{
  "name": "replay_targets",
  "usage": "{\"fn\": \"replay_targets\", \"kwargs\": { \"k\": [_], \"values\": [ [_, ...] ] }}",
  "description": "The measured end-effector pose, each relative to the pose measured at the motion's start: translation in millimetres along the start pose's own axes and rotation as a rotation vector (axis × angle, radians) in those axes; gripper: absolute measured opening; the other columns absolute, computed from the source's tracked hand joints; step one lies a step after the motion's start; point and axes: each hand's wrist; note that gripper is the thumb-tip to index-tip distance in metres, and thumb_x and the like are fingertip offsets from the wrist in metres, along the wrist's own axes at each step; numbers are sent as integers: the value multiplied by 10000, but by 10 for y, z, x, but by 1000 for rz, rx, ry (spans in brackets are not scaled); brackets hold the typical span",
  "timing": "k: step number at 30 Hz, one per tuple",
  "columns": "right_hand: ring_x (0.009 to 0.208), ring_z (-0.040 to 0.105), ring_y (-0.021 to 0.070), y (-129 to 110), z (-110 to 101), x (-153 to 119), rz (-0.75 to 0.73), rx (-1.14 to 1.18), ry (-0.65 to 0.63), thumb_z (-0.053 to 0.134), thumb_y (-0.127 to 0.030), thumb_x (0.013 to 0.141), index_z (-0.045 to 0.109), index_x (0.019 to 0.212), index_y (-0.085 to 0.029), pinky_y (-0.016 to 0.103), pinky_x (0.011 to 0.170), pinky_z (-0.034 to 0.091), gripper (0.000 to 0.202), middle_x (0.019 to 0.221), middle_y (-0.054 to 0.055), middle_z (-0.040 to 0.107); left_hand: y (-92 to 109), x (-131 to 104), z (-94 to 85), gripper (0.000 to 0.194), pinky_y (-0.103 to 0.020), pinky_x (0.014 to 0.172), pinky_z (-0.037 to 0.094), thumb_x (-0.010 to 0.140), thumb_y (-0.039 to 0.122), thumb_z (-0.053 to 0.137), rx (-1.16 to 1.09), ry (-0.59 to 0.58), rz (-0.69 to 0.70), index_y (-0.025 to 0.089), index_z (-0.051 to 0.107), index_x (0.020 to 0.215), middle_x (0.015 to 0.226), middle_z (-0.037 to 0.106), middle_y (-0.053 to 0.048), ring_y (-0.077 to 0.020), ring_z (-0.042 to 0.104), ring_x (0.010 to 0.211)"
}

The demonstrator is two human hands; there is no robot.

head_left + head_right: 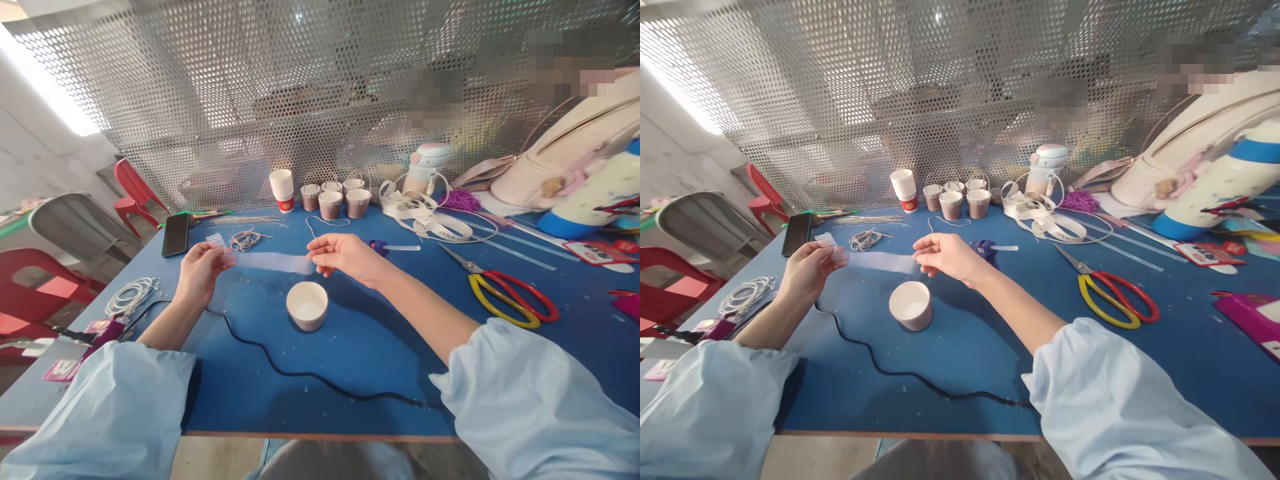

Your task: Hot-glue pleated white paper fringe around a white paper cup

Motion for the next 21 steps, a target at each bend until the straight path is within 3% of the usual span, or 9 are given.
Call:
{"fn": "replay_targets", "kwargs": {
  "k": [2, 5, 8, 11, 15, 18, 21],
  "values": [
    [550, 615, 86, -12, 45, -21, -2, -19, -12, 691, -47, 720, 647, 868, -131, 219, 500, 518, 176, 808, 44, 698, -53, 23, -62, 288, -273, 659, 535, 617, 156, 674, 92, 50, 21, 181, 511, 853, 885, 676, -44, -161, 661, 763],
    [528, 606, 79, -24, 123, -45, -3, -40, -21, 667, -21, 728, 634, 837, -129, 221, 502, 522, 157, 793, 41, 690, -59, 29, -82, 407, -326, 850, 504, 609, 132, 669, 306, 77, 198, 218, 533, 983, 1125, 624, -61, -209, 602, 1058],
    [529, 598, 78, -23, 158, -58, -15, -68, -23, 671, -39, 737, 632, 829, -136, 220, 502, 519, 139, 769, 32, 681, 10, -24, -13, 343, -393, 951, 452, 688, 192, 620, 638, -59, 417, 228, 575, 1026, 1282, 557, -86, -264, 509, 1221],
    [545, 599, 86, -4, 144, -59, -47, -134, -16, 668, -80, 758, 635, 836, -142, 220, 506, 512, 105, 725, 16, 664, 78, -116, 61, 237, -371, 873, 484, 761, 271, 556, 825, -285, 495, 220, 617, 984, 1230, 599, -89, -268, 543, 1165],
    [552, 600, 86, 46, 119, -39, -66, -206, -27, 671, -118, 768, 642, 839, -144, 220, 521, 511, 80, 721, 14, 662, 41, -212, 45, 295, -371, 839, 486, 832, 362, 495, 1099, -554, 392, 193, 646, 1021, 1054, 670, -92, -243, 631, 937],
    [563, 605, 89, 81, 116, -24, -69, -236, -45, 664, -133, 776, 643, 829, -147, 229, 542, 518, 58, 735, 16, 663, -82, -229, -12, 327, -366, 834, 488, 848, 365, 492, 1304, -618, 377, 202, 648, 1085, 1095, 660, -98, -251, 634, 942],
    [577, 609, 92, 88, 114, -25, -74, -257, -52, 648, -138, 787, 643, 829, -151, 236, 562, 522, 44, 743, 18, 662, -211, -214, -33, 270, -346, 818, 490, 836, 297, 507, 1380, -619, 414, 200, 677, 1023, 1037, 658, -100, -251, 632, 935]
  ]
}}
Point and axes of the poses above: each hand's wrist, its own x-axis towards the middle knuckle, its own z-axis out of the palm, y = z × x
